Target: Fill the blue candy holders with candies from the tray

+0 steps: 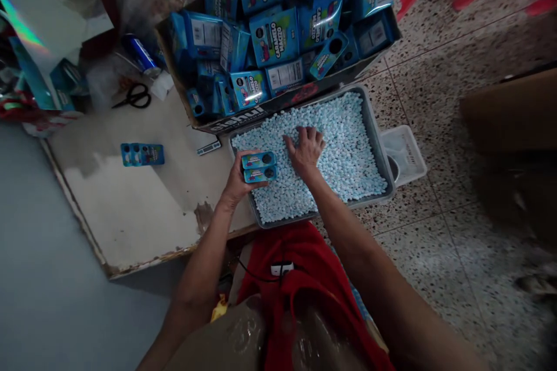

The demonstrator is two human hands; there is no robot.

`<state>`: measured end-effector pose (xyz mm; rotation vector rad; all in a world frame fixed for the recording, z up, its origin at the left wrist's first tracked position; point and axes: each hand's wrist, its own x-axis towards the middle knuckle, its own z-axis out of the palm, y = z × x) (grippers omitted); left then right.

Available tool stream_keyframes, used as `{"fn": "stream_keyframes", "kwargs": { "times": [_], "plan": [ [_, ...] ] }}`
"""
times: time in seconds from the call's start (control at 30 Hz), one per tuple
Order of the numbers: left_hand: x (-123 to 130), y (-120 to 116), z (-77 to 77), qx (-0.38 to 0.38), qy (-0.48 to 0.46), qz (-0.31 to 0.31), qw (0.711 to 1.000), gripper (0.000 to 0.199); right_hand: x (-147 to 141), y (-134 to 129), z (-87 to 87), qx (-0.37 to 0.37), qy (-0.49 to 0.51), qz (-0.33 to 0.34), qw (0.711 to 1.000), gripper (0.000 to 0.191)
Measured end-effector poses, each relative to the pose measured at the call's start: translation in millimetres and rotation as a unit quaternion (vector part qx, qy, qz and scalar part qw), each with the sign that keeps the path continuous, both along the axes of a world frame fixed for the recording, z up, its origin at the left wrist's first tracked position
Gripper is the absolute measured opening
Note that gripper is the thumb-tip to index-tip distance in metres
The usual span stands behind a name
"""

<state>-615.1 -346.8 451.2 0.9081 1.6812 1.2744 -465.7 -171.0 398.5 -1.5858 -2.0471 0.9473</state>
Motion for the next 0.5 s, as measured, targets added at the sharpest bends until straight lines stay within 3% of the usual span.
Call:
{"fn": "stream_keyframes", "kwargs": {
  "times": [0.07,0.17,0.23,0.33,0.43,0.5],
  "plan": [
    [-0.9,0.1,8.8,-0.041,0.041,-0.007,0.998,0.094,1.7,-9.1,-0.7,-0.040,0.003,0.016,0.999,0.036],
    [-0.8,3.3,24.3,-0.093,0.159,0.000,0.983,0.081,9.6,-11.7,1.0,-0.164,0.140,-0.068,0.974,0.031],
    [0.4,7.5,33.2,-0.120,0.236,0.002,0.964,0.075,13.6,-10.4,8.5,-0.287,0.281,-0.127,0.907,0.032],
    [2.9,17.2,41.7,-0.151,0.301,-0.017,0.941,0.069,14.7,-12.5,33.5,-0.406,0.432,-0.133,0.794,0.031],
    [7.7,29.5,46.8,-0.160,0.319,-0.048,0.933,0.069,11.0,-19.9,69.2,-0.401,0.535,-0.102,0.737,0.027],
    [13.6,37.8,50.1,-0.155,0.323,-0.066,0.931,0.071,7.2,-25.5,91.8,-0.346,0.561,-0.069,0.749,0.025]
  ]
}}
